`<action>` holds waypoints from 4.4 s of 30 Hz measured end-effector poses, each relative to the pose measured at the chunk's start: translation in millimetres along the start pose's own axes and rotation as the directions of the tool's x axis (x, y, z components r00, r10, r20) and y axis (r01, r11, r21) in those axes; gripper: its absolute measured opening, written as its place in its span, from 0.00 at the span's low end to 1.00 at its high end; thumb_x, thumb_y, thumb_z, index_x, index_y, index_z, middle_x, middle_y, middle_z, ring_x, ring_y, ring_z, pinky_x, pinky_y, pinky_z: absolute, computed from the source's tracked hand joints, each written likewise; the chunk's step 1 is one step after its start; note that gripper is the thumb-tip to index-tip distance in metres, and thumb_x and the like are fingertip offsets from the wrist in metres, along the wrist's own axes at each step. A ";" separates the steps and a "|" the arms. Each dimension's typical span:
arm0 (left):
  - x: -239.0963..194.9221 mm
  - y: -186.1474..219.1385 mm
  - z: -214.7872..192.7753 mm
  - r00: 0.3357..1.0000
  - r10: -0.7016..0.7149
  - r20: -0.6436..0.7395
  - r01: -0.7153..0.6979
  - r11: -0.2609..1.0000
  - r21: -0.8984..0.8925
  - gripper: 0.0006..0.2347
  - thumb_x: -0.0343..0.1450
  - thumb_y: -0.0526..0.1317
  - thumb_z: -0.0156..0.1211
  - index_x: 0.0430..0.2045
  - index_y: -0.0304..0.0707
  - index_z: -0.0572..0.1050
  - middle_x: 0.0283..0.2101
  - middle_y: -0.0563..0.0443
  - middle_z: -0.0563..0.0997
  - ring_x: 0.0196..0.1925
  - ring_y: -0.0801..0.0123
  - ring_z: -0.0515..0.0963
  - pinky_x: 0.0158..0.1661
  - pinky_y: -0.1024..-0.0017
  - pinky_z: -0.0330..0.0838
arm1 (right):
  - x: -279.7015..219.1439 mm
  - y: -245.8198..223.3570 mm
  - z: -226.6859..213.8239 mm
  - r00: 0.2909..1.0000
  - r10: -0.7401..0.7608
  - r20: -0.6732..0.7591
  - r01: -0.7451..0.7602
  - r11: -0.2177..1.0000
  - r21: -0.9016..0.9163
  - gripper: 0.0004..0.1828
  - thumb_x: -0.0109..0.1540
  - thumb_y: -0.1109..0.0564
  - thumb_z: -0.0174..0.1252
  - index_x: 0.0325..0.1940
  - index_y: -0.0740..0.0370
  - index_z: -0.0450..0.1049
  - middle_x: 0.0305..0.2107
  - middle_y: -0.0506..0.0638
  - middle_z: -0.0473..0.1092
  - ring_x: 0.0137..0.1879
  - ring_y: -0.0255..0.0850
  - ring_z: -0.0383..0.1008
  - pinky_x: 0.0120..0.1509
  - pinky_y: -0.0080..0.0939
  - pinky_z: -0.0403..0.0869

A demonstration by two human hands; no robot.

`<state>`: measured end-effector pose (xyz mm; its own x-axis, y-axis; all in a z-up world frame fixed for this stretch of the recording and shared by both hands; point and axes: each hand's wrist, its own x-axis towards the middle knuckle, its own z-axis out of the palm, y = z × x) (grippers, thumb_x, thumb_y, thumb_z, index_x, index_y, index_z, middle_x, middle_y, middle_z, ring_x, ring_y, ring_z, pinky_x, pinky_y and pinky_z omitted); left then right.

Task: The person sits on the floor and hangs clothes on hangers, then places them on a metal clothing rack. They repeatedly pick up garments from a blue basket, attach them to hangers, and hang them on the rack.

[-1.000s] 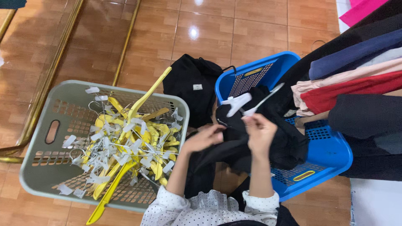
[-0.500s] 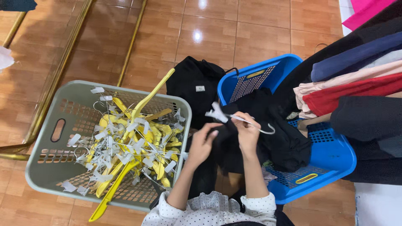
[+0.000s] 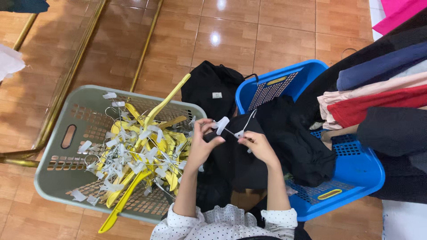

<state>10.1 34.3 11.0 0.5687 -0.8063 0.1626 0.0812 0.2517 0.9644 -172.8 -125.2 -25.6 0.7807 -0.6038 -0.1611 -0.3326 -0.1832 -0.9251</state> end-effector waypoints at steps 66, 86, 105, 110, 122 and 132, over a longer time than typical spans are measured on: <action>-51.3 45.8 53.2 0.948 0.290 0.132 -0.319 0.838 0.443 0.08 0.65 0.31 0.70 0.36 0.30 0.82 0.35 0.45 0.85 0.37 0.67 0.86 0.38 0.75 0.77 | -81.1 -87.2 61.2 0.772 -0.412 -0.484 0.455 0.890 -0.031 0.18 0.72 0.53 0.57 0.65 0.62 0.71 0.57 0.55 0.73 0.60 0.42 0.79 0.65 0.36 0.75; -33.3 64.8 28.6 0.998 -0.017 0.062 0.007 0.987 0.161 0.23 0.58 0.34 0.76 0.48 0.34 0.76 0.37 0.57 0.83 0.28 0.85 0.67 0.30 0.82 0.62 | -73.3 -64.7 60.2 0.819 -0.262 -0.511 0.514 0.731 0.449 0.21 0.64 0.64 0.63 0.60 0.70 0.69 0.53 0.58 0.73 0.59 0.42 0.78 0.65 0.40 0.76; -54.1 55.9 10.8 0.992 0.089 -0.086 -0.059 0.954 0.295 0.08 0.64 0.31 0.72 0.34 0.32 0.81 0.34 0.50 0.83 0.37 0.72 0.80 0.43 0.76 0.73 | -77.3 -67.6 67.0 0.724 -0.353 -0.593 0.575 0.783 0.236 0.11 0.62 0.71 0.64 0.49 0.71 0.75 0.45 0.57 0.77 0.50 0.40 0.82 0.47 0.31 0.78; -57.9 64.0 8.7 0.956 0.291 0.037 -0.287 0.906 0.310 0.06 0.64 0.30 0.72 0.32 0.32 0.83 0.36 0.50 0.82 0.40 0.69 0.82 0.43 0.75 0.73 | -80.5 -77.3 66.4 0.735 -0.374 -0.565 0.586 0.769 0.253 0.08 0.62 0.71 0.65 0.45 0.73 0.76 0.40 0.55 0.76 0.52 0.41 0.82 0.57 0.35 0.80; -59.7 47.0 4.3 0.953 0.294 -0.067 -0.266 0.925 0.273 0.10 0.57 0.28 0.76 0.28 0.31 0.83 0.37 0.48 0.80 0.43 0.67 0.80 0.45 0.73 0.73 | -84.8 -110.7 64.0 0.754 -0.431 -0.496 0.505 0.863 0.018 0.10 0.59 0.65 0.69 0.44 0.70 0.81 0.36 0.52 0.79 0.39 0.34 0.80 0.42 0.29 0.77; -64.6 52.5 16.9 0.989 0.127 -0.076 -0.108 0.972 0.210 0.12 0.64 0.31 0.74 0.34 0.31 0.75 0.47 0.46 0.86 0.48 0.70 0.85 0.50 0.73 0.78 | -77.1 -121.3 60.0 0.843 -0.384 -0.376 0.441 0.895 0.075 0.16 0.63 0.62 0.64 0.55 0.68 0.78 0.44 0.55 0.78 0.49 0.41 0.82 0.53 0.37 0.80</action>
<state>-36.2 90.6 54.6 0.6353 -0.7247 0.2670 -0.1548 0.2193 0.9633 -160.8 -9.9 78.5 0.5870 -0.7307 0.3486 0.0861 -0.3718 -0.9243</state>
